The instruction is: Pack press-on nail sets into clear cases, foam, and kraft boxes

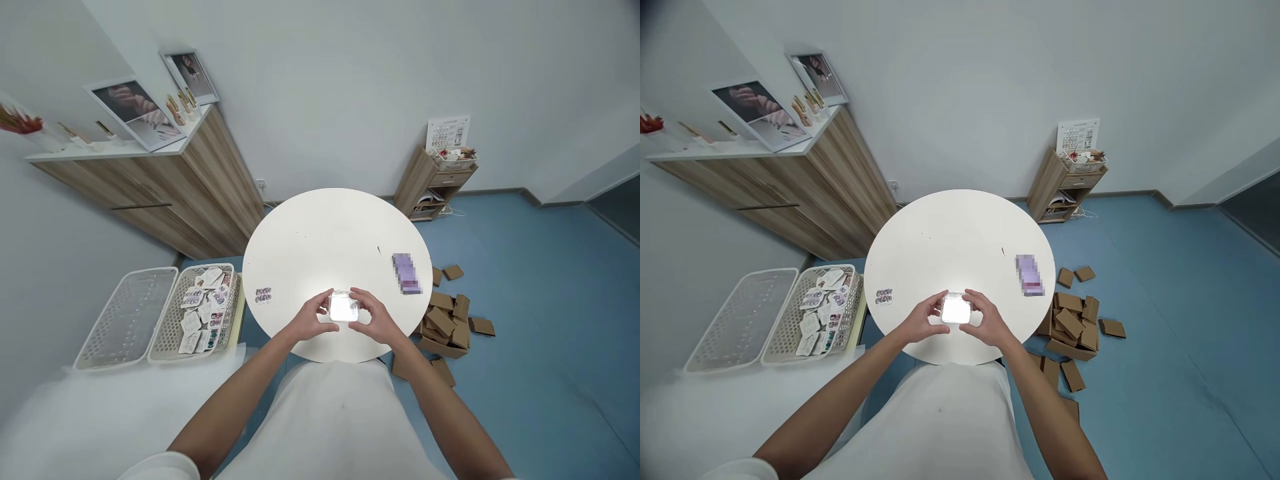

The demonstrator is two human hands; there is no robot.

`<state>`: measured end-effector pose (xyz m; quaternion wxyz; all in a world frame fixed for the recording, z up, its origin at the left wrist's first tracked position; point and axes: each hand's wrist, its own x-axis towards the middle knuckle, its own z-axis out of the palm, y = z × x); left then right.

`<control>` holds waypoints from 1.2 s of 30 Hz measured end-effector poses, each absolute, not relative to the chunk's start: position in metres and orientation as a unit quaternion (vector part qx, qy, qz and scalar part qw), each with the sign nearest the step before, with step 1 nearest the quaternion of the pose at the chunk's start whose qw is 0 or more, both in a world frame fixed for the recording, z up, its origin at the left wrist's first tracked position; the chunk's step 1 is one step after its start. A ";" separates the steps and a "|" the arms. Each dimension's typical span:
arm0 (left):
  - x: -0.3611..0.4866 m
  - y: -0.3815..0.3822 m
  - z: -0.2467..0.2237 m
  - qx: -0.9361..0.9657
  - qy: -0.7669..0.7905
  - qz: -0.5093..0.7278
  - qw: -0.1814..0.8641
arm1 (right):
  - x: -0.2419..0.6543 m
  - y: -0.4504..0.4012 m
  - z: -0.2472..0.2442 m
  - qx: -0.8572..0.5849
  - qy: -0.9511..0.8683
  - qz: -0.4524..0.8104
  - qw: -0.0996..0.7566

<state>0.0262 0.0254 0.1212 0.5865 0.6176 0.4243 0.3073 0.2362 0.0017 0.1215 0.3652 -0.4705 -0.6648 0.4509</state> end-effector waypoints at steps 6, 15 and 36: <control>0.031 0.018 0.125 0.616 0.410 0.322 0.591 | 0.238 -0.010 0.123 -0.480 -0.673 0.411 0.384; 0.031 0.012 0.126 0.620 0.387 0.333 0.596 | 0.233 -0.005 0.113 -0.471 -0.591 0.469 0.458; 0.033 -0.014 0.076 0.471 0.423 0.314 0.707 | 0.228 -0.016 0.076 -0.585 -0.402 0.534 0.459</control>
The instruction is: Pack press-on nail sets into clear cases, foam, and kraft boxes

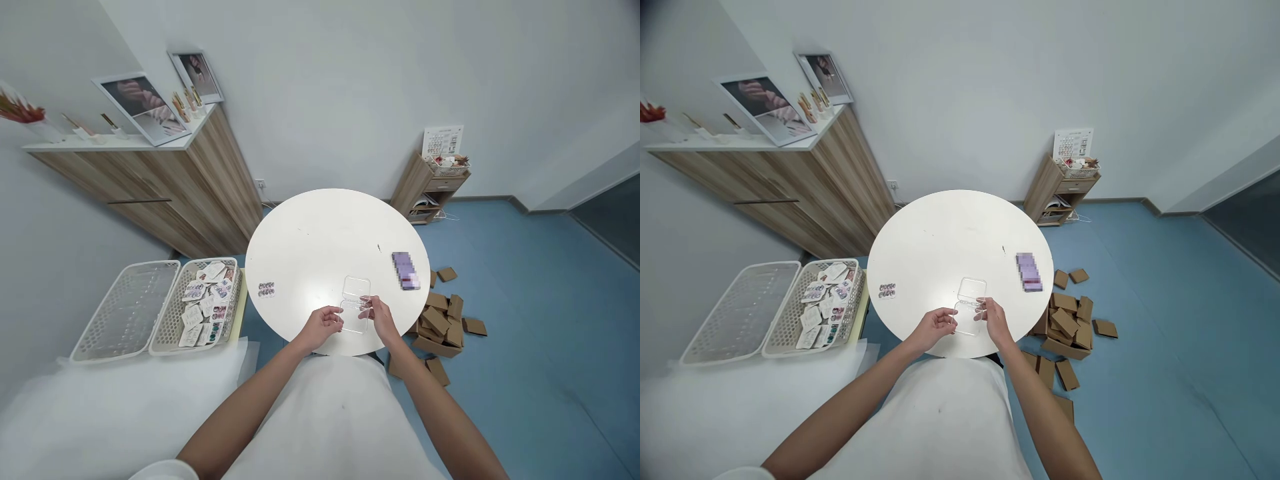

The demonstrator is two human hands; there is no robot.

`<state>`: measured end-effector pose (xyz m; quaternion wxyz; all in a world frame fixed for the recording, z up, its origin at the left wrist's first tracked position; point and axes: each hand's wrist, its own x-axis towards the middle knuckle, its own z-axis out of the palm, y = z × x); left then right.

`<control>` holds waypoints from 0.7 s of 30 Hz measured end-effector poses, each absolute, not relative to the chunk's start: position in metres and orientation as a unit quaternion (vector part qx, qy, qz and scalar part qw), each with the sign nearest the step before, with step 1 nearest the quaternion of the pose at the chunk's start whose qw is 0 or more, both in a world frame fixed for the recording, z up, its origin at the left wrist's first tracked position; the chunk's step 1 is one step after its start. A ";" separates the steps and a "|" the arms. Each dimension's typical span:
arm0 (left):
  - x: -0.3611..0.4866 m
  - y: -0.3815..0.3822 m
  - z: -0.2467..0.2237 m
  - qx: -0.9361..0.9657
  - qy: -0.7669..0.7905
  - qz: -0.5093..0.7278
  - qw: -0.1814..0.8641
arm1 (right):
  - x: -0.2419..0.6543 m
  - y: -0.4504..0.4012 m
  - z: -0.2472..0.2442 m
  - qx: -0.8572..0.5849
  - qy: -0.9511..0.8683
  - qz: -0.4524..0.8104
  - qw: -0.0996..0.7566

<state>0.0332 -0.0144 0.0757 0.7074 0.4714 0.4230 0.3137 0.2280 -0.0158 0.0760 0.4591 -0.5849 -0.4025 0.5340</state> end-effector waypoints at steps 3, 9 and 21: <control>0.036 -0.014 0.061 0.459 0.447 0.329 0.694 | 0.227 -0.029 0.071 -0.610 -0.397 0.520 0.447; 0.043 -0.019 0.019 0.438 0.517 0.317 0.664 | 0.217 -0.052 0.050 -0.643 -0.419 0.531 0.358; 0.049 -0.018 -0.011 0.568 0.596 0.177 0.539 | 0.213 -0.045 0.009 -0.685 -0.367 0.557 0.291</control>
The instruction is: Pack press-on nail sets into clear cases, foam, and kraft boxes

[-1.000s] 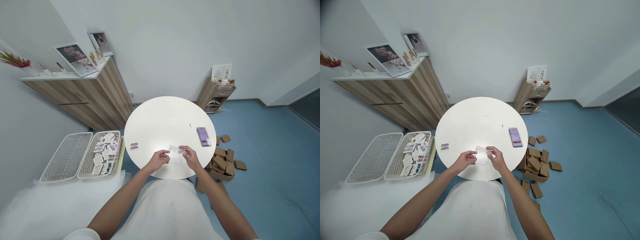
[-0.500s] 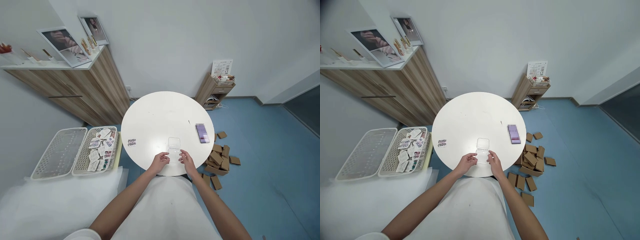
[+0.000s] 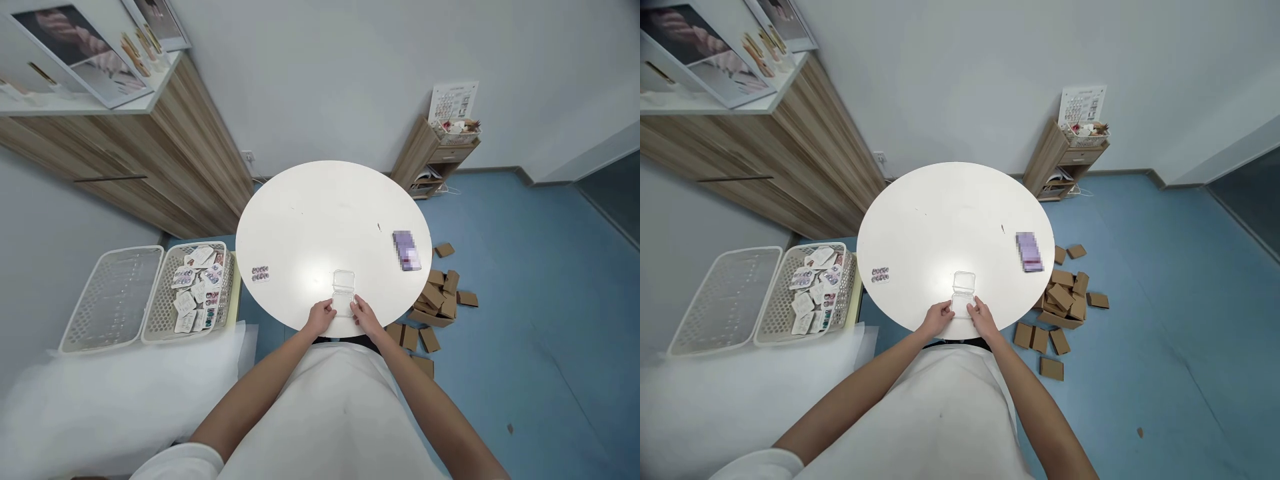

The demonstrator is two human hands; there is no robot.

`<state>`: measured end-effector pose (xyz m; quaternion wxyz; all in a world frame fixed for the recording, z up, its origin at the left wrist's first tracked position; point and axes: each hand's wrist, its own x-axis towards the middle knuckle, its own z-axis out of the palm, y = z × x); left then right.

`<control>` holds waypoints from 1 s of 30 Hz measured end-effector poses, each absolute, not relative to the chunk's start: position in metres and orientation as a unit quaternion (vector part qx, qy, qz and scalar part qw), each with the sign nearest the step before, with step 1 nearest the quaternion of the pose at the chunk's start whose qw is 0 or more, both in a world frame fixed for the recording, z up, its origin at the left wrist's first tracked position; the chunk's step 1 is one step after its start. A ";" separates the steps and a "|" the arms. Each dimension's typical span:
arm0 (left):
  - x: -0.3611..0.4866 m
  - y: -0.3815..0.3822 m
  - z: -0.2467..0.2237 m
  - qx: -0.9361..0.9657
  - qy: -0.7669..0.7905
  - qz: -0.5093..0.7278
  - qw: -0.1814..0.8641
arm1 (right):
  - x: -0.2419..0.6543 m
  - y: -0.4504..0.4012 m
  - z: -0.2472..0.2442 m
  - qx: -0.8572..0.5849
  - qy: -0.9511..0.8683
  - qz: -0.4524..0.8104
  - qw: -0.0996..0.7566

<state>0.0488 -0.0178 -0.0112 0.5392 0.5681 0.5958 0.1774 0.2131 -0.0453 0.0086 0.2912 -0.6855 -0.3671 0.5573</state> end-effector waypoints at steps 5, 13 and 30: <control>0.054 -0.021 -0.014 0.528 0.626 0.186 0.542 | 0.215 -0.045 0.004 -0.715 -0.375 0.515 0.288; 0.057 -0.036 -0.007 0.441 0.654 0.213 0.576 | 0.220 -0.053 0.007 -0.708 -0.327 0.548 0.303; 0.080 -0.002 0.003 0.326 0.676 0.290 0.594 | 0.239 -0.006 0.020 -0.639 -0.325 0.636 0.286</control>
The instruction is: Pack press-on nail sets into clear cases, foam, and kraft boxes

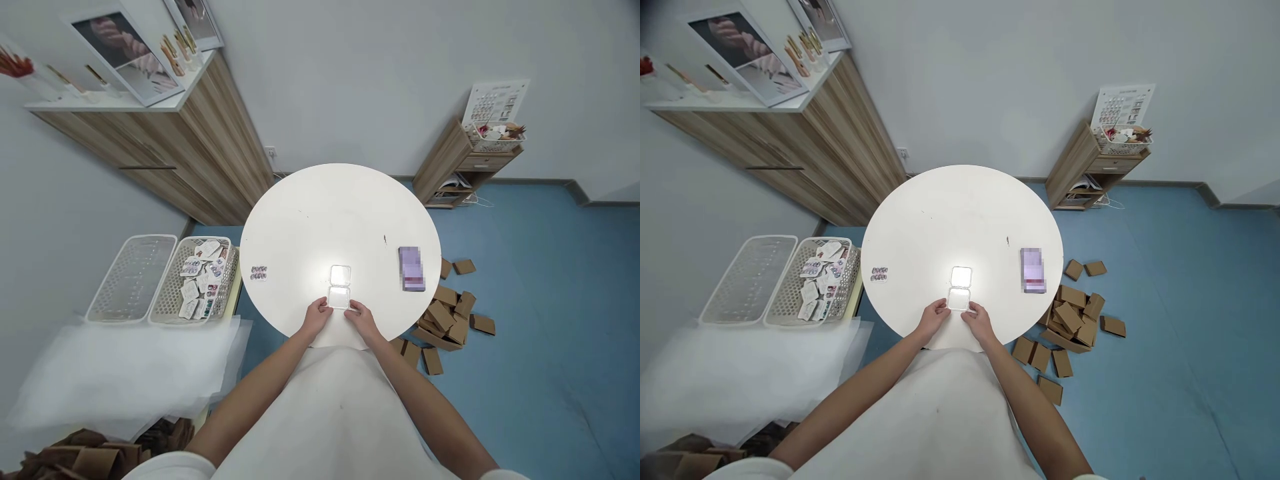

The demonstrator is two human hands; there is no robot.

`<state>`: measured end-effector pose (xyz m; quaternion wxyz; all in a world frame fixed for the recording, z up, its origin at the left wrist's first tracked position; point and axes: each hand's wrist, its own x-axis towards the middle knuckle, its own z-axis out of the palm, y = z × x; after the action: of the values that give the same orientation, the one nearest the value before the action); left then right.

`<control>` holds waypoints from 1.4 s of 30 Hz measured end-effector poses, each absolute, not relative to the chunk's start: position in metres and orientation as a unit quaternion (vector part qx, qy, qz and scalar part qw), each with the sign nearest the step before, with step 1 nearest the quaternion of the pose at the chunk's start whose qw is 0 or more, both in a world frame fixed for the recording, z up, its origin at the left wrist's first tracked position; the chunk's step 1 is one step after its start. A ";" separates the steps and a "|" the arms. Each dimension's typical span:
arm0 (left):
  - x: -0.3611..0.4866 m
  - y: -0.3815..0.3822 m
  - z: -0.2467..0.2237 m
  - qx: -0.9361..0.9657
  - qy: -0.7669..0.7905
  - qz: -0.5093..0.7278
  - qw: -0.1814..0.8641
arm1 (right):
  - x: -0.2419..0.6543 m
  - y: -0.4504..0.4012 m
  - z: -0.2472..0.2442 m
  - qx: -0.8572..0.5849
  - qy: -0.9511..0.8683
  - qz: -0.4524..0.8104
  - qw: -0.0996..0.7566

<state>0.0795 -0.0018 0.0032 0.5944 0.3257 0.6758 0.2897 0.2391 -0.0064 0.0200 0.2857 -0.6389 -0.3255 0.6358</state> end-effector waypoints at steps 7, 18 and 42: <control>0.086 0.015 0.008 0.301 0.689 0.328 0.572 | 0.244 0.010 0.016 -0.621 -0.347 0.642 0.286; 0.091 0.012 0.010 0.285 0.696 0.325 0.573 | 0.244 0.006 0.001 -0.602 -0.364 0.634 0.321; -0.072 -0.007 0.015 0.479 0.760 0.282 0.336 | 0.128 0.011 0.020 -0.573 -0.733 0.334 0.149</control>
<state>-0.0723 -0.0069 0.0151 0.3361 0.4789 0.7604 0.2818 0.1284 0.0108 0.0196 0.1486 -0.5733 -0.7334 0.3338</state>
